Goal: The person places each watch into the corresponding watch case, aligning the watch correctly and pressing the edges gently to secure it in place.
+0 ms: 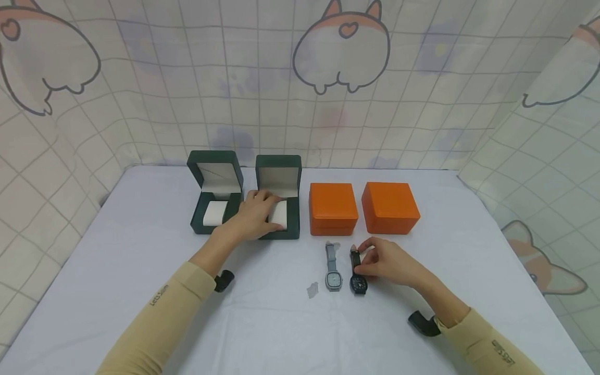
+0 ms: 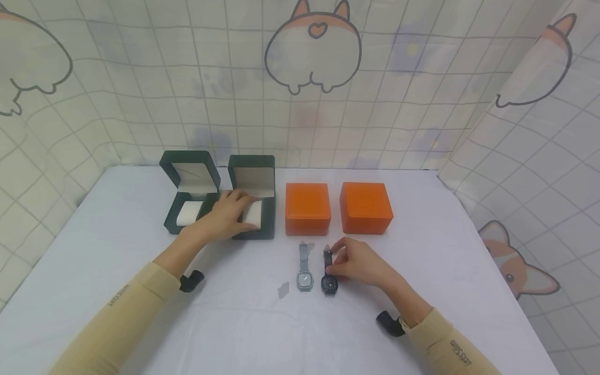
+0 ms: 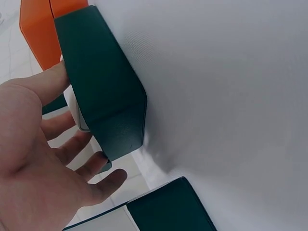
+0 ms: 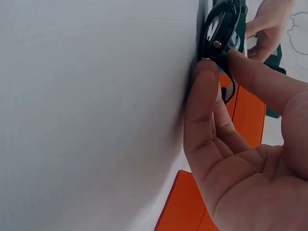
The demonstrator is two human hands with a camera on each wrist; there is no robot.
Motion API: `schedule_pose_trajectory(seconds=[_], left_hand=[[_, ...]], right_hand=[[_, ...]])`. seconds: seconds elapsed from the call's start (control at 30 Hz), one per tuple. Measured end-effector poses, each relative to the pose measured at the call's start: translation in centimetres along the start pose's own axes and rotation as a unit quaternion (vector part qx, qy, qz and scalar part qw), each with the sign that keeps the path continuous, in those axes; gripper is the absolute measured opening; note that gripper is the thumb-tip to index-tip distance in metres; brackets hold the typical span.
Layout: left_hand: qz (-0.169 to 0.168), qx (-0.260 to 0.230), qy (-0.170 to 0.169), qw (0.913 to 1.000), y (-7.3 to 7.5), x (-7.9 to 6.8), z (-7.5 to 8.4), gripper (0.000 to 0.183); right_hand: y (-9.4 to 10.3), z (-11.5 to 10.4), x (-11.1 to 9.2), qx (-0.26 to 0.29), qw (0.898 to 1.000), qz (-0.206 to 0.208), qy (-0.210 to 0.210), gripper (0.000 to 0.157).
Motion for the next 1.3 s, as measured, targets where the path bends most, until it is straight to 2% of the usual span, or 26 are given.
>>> schedule_pose_trajectory(seconds=[0.1,0.27,0.7,1.03,1.3], left_hand=[[-0.003,-0.004,0.001,1.0,-0.05,0.03,0.02,0.073],[-0.013,-0.006,0.0,0.9999,-0.09,0.07,-0.02,0.072],[-0.007,-0.01,-0.008,0.9999,0.02,0.07,-0.16,0.07],[0.034,-0.03,-0.019,0.9988,-0.08,0.14,-0.4,0.07],[0.051,-0.052,-0.029,0.9969,0.11,0.08,-0.32,0.071]], right_hand=[[-0.13,0.02,0.04,-0.006,1.0,-0.012,0.008,0.037],[-0.38,-0.1,0.14,-0.014,0.998,-0.039,0.044,0.023],[-0.54,-0.18,0.07,-0.059,0.991,-0.074,0.099,0.015],[-0.41,-0.46,-0.27,-0.036,0.992,-0.067,0.096,0.014],[-0.3,-0.43,-0.28,-0.017,0.994,-0.055,0.096,0.013]])
Point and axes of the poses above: each hand's wrist, its own x-axis towards the middle knuckle, its own y-axis out of the back of the hand, z = x × y, the point moved 4 cm from there along x, towards the middle knuckle, and after that the axes turned 2 degrees about x, right-handed, at the moved point
